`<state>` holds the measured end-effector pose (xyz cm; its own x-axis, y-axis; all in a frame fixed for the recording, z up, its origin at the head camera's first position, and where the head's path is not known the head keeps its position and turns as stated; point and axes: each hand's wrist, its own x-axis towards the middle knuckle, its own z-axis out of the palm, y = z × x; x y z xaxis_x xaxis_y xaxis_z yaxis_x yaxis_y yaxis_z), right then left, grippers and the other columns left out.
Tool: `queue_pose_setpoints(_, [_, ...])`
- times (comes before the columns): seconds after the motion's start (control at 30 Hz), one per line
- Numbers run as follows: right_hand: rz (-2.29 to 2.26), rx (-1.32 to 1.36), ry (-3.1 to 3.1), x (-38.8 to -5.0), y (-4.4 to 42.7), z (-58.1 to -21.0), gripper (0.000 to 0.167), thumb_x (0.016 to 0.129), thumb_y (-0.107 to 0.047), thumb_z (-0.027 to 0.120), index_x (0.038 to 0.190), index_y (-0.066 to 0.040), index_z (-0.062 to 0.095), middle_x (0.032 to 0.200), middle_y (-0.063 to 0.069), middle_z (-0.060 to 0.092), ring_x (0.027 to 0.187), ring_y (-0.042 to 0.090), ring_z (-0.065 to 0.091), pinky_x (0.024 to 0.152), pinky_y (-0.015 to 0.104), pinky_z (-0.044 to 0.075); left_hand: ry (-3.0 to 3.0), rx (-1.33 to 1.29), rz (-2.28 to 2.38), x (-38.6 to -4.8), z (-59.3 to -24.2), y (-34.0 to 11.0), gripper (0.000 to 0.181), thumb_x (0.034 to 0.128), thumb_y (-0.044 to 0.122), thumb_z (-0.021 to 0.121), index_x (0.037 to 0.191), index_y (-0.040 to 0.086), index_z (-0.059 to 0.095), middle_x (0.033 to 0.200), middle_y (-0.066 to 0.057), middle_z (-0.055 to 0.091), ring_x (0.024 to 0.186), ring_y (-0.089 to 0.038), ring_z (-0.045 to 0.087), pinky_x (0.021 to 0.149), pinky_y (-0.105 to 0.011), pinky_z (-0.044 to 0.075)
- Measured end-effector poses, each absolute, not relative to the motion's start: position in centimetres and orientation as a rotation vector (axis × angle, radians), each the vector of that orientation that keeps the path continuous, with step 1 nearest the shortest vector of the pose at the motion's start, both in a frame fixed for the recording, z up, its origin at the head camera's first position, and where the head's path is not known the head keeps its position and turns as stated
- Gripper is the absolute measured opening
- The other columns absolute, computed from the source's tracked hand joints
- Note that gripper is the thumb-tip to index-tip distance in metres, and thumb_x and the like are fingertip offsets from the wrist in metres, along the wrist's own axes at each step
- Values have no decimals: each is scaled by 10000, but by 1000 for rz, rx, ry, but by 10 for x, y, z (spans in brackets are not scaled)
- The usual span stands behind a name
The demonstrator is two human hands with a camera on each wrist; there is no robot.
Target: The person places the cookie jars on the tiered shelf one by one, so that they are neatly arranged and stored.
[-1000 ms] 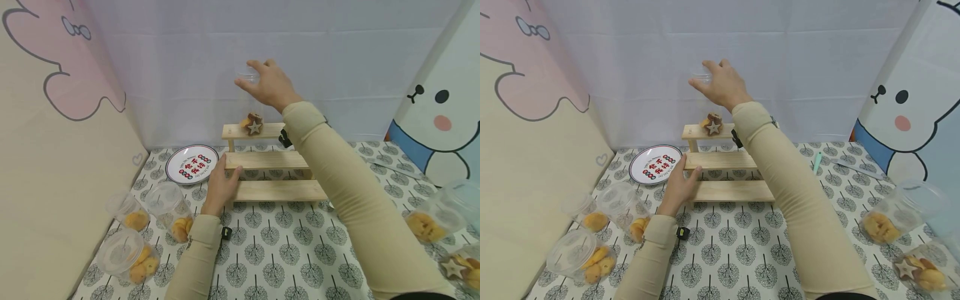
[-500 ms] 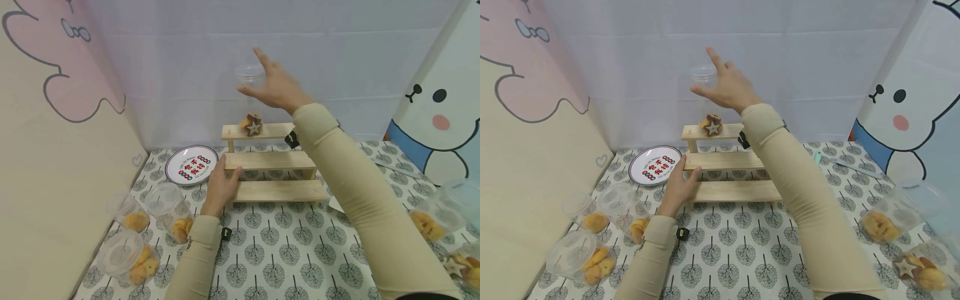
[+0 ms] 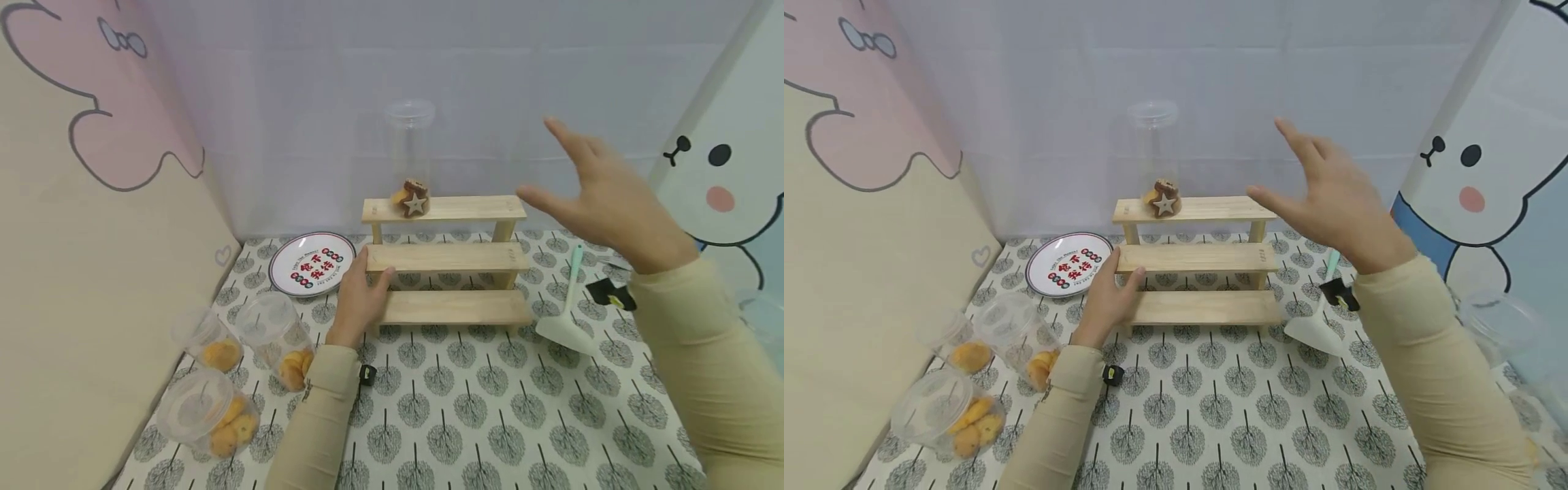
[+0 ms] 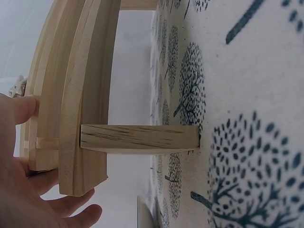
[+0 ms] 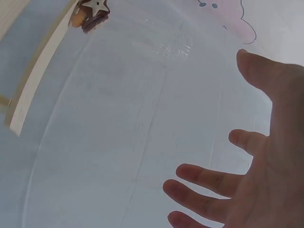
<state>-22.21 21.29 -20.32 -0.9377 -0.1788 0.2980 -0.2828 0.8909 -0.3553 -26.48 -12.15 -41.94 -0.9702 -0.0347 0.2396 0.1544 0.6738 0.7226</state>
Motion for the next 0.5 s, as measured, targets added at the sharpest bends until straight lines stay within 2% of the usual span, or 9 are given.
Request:
queue_pose_setpoints(0.03, [552,329,-2796,-215,222,-205,902,924,-617,576,1589,-418,1,1622,269,149,1395,581,235,1031,797,228,-2650,-98,-1182,-265,-419,-121,825,979,570,518,1598,121,207,1615,-131,296,1477,-300,296,1221,-440,247])
queue_pose_setpoints(0.07, [514,313,-2785,-208,230,-208,904,926,-603,586,1598,-392,20,1611,284,171,1345,584,310,1017,793,248,-2645,-101,-1185,-266,-419,-121,824,980,567,521,1598,120,208,1616,-129,296,1478,-296,295,1221,-437,246])
queue_pose_setpoints(0.2, [380,241,-2742,-183,264,-223,919,928,-563,615,1619,-258,91,1583,321,210,1341,577,310,1039,777,242,-2637,-114,-1197,-266,-419,-121,829,977,564,528,1596,113,208,1622,-117,284,1486,-279,280,1225,-423,236])
queue_pose_setpoints(0.27, [312,206,-2696,-171,279,-234,916,925,-566,618,1617,-203,139,1537,345,275,1287,572,362,1015,762,284,-2640,-111,-1205,-266,-419,-120,834,974,572,528,1597,121,206,1625,-106,278,1489,-270,273,1226,-418,230])
queue_pose_setpoints(0.3, [293,172,-2689,-165,287,-239,920,924,-582,607,1616,-191,143,1549,344,256,1346,580,296,1036,767,261,-2642,-109,-1207,-266,-420,-120,836,974,575,527,1598,123,204,1626,-104,276,1490,-268,271,1227,-418,228])
queue_pose_setpoints(0.43, [328,45,-2602,-142,310,-262,913,921,-667,537,1608,-180,185,1534,344,282,1386,543,279,1122,705,234,-2642,-107,-1214,-265,-420,-122,837,974,574,527,1598,118,204,1624,-117,280,1488,-283,275,1226,-429,231])
queue_pose_setpoints(0.5, [376,5,-2538,-132,320,-273,929,904,-728,488,1601,-175,220,1544,329,287,1418,518,257,1179,659,178,-2643,-107,-1211,-265,-419,-122,840,974,576,525,1597,115,204,1621,-128,283,1485,-292,279,1224,-434,234])
